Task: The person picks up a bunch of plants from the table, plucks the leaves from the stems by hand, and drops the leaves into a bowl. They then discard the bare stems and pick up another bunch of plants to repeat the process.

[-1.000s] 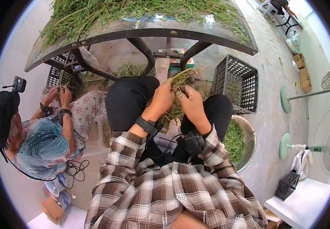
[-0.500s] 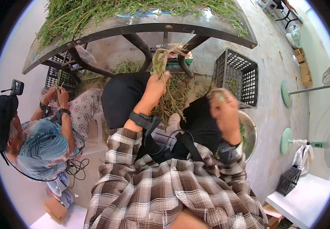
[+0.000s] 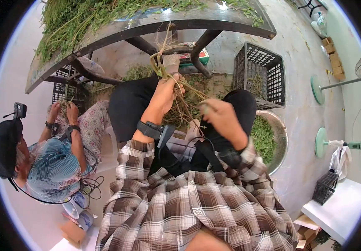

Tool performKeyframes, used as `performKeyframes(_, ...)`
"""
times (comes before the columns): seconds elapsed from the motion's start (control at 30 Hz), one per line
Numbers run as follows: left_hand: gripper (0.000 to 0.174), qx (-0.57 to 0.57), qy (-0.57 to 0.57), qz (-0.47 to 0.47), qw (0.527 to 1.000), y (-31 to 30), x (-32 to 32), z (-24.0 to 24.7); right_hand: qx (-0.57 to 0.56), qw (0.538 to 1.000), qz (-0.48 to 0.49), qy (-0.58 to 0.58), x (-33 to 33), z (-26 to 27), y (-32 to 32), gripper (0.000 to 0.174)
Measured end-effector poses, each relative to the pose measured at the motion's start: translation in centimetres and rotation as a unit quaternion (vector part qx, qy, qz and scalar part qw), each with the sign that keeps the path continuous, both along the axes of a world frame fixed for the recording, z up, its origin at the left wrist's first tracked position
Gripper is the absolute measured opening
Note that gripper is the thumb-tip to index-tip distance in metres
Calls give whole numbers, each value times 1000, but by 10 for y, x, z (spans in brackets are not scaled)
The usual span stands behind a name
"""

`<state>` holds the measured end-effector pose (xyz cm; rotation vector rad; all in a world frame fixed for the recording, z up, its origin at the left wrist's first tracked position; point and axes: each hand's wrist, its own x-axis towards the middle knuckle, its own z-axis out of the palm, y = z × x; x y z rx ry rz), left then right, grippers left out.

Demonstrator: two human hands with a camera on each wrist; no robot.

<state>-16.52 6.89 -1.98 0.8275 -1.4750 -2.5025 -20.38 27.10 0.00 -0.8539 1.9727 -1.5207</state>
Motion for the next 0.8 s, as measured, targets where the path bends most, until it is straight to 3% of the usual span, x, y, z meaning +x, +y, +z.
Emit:
performKeyframes(0.1,23,13,2,34,999,3,1,3,29,996,34,75,16,-6,-35,23)
performKeyframes(0.17,24,23,-14,33,999,4,1,2,80,978,0,192,21,-19,-49,24)
performKeyframes(0.3,24,20,-1,13,1000,7,2,4,66,983,-11,173,18,-28,-60,24)
performKeyframes(0.37,24,14,-12,5,1000,6,2,8,21,997,-28,63,11,-30,-57,23)
performKeyframes(0.47,23,22,-20,-8,1000,8,3,6,16,999,-29,-6,2,-26,-54,23)
performKeyframes(0.53,33,29,3,11,1000,10,3,5,44,999,-18,7,2,-23,-51,24)
performKeyframes(0.6,33,40,6,8,999,10,2,7,129,984,27,117,9,-23,-53,24)
performKeyframes(0.8,30,1,-13,-1,1000,10,4,4,58,995,-24,73,11,-41,-62,22)
